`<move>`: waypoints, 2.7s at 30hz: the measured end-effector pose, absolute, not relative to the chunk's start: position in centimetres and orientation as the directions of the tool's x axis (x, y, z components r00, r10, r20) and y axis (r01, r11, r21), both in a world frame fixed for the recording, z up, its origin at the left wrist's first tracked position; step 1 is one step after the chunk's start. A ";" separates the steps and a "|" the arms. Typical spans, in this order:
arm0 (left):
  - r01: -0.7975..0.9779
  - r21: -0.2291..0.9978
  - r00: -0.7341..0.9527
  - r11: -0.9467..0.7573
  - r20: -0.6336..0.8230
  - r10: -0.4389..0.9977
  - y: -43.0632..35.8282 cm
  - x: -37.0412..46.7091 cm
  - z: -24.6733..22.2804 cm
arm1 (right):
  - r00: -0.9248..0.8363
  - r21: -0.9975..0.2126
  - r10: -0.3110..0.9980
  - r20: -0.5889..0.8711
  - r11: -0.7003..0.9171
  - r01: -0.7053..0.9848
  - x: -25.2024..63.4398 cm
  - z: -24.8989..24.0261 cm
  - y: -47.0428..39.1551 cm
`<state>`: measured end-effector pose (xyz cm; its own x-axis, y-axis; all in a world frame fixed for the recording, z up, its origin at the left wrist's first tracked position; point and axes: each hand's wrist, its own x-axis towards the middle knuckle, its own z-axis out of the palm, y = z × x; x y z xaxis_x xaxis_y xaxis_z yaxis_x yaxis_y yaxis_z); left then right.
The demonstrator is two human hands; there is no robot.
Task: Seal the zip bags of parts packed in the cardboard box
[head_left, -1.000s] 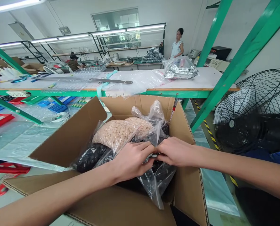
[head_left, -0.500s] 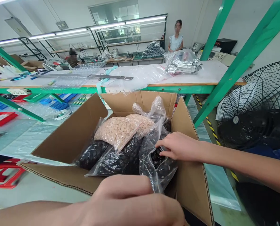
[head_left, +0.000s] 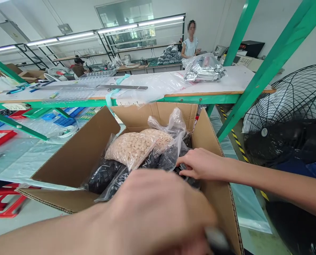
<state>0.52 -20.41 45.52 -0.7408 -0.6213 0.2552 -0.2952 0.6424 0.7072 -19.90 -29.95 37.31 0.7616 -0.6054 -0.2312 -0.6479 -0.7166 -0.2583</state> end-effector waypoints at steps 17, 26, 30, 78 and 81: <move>-0.206 0.932 -0.327 -0.297 -0.352 -0.877 -28.5 1.7 37.8 | 0.756 -0.851 -0.581 -0.301 -0.194 -0.488 -19.9 37.7 -31.4; -0.216 0.922 -0.287 -0.322 -0.375 -0.881 -28.4 1.4 37.6 | 0.739 -0.885 -0.627 -0.245 -0.166 -0.435 -19.8 37.0 -32.2; -0.243 0.917 -0.257 -0.317 -0.376 -0.890 -28.1 1.2 37.7 | 0.746 -0.880 -0.621 -0.240 -0.185 -0.437 -19.8 37.1 -32.1; -0.875 0.013 -0.482 0.483 -0.106 -0.870 -33.2 4.9 35.6 | 0.700 -0.390 -0.646 -0.304 -0.586 -0.710 -20.0 36.9 -30.2; -0.882 0.016 -0.468 0.470 -0.132 -0.874 -33.1 5.5 35.5 | 0.687 -0.376 -0.660 -0.304 -0.579 -0.723 -19.9 36.9 -30.0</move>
